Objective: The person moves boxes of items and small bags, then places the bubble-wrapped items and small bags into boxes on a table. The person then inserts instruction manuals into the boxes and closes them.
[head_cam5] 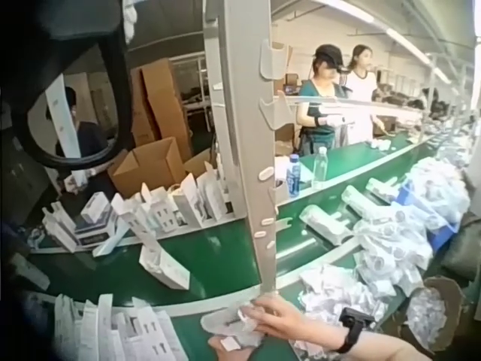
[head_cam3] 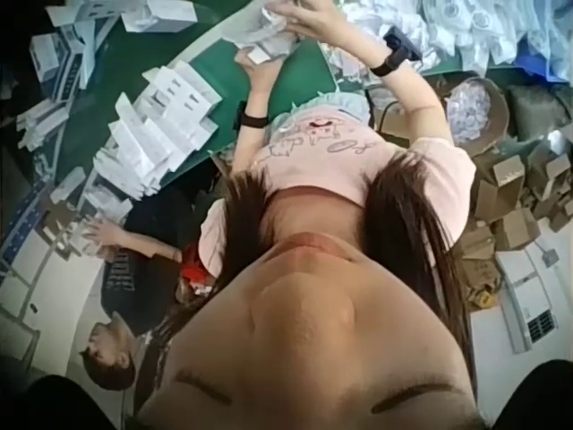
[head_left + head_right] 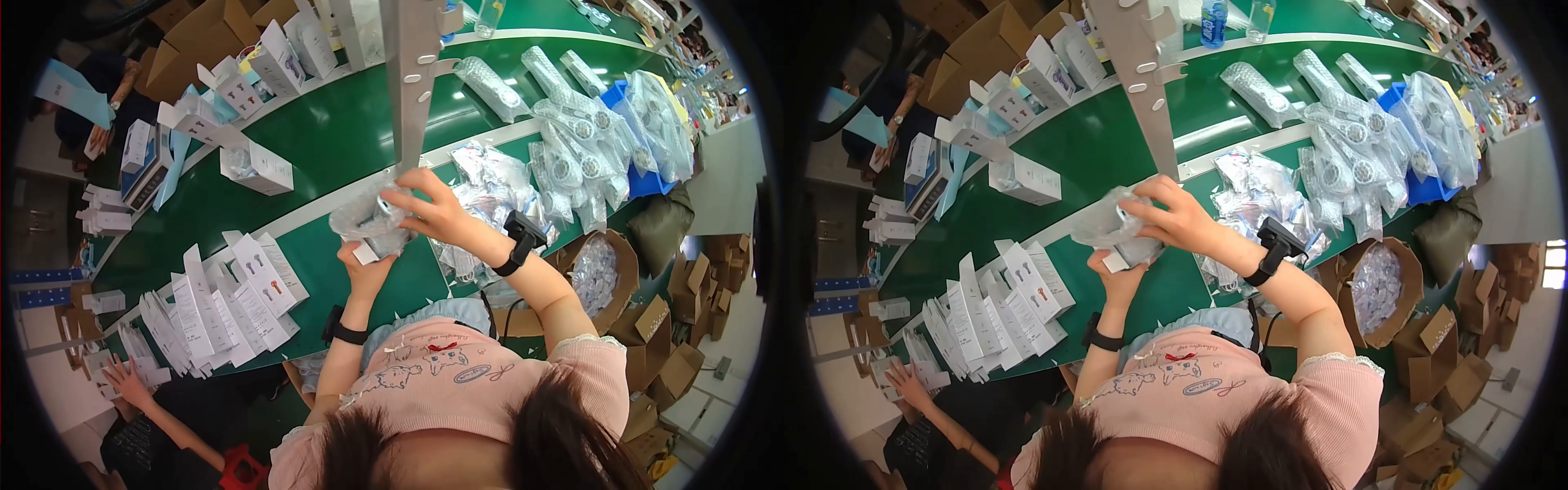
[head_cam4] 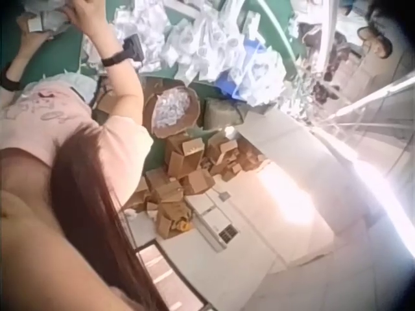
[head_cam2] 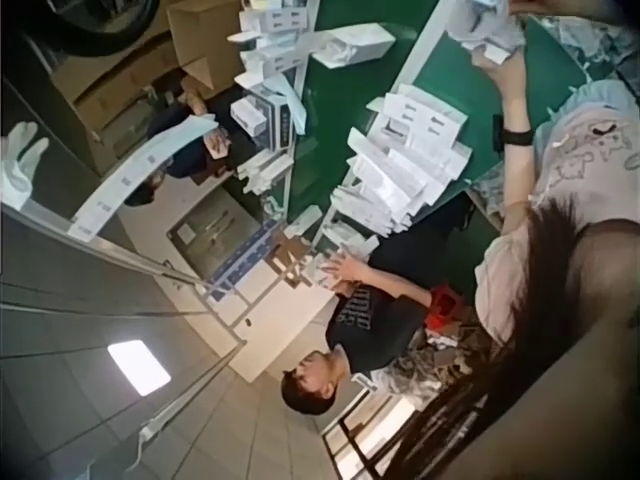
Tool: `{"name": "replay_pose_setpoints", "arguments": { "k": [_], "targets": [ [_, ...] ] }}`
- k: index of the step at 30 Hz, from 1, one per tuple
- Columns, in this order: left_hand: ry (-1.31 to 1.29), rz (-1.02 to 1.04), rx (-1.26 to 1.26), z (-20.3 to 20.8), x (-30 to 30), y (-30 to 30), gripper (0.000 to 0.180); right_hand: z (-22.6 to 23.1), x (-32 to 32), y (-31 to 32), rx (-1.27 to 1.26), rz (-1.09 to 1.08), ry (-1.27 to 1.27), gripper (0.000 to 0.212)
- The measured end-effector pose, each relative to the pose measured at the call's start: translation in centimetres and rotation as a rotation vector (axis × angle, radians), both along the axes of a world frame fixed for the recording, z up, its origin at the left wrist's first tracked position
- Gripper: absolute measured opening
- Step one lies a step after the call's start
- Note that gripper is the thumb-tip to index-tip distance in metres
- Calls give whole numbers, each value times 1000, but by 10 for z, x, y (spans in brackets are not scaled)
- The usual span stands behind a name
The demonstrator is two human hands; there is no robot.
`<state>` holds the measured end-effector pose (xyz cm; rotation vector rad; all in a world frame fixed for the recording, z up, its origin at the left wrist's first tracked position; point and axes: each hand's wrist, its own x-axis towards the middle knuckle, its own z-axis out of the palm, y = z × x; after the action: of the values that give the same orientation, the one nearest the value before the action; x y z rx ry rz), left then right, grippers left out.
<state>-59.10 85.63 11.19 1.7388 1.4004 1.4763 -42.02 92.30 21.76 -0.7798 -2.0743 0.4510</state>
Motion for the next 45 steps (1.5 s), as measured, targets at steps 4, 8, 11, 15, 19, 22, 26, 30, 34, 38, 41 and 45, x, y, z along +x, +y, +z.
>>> {"name": "replay_pose_setpoints", "arguments": {
  "k": [4,8,11,15,19,22,26,30,34,38,41,45],
  "targets": [
    [-75,21,-317,19,0,8,76,2,-15,-12,167,20,-154,45],
    [-253,-29,-148,-9,-11,12,80,-3,-11,-7,151,30,-164,42],
    [42,-59,-35,6,-22,1,81,-37,22,11,-147,-112,83,40],
    [223,48,-53,51,-29,-4,63,-100,80,65,-157,-858,-608,37],
    [201,37,-78,72,-29,-3,30,-138,109,84,-510,-734,-966,35],
    [108,123,-177,78,-32,4,20,-137,112,80,-455,-704,-958,30],
    [65,172,-248,88,-36,12,15,-99,102,63,-202,-551,-458,24],
    [33,197,-309,86,-45,19,14,6,31,9,-532,-295,365,23],
    [23,168,-341,86,-45,23,14,24,-15,-27,-348,-20,223,27],
    [-36,133,-335,81,-49,25,14,14,-35,-28,27,252,-163,28],
    [-42,121,-308,77,-52,24,14,-10,-38,-16,112,286,-212,29],
    [-8,124,-290,76,-53,23,14,-5,-46,-22,146,291,-390,27]
  ]
}}
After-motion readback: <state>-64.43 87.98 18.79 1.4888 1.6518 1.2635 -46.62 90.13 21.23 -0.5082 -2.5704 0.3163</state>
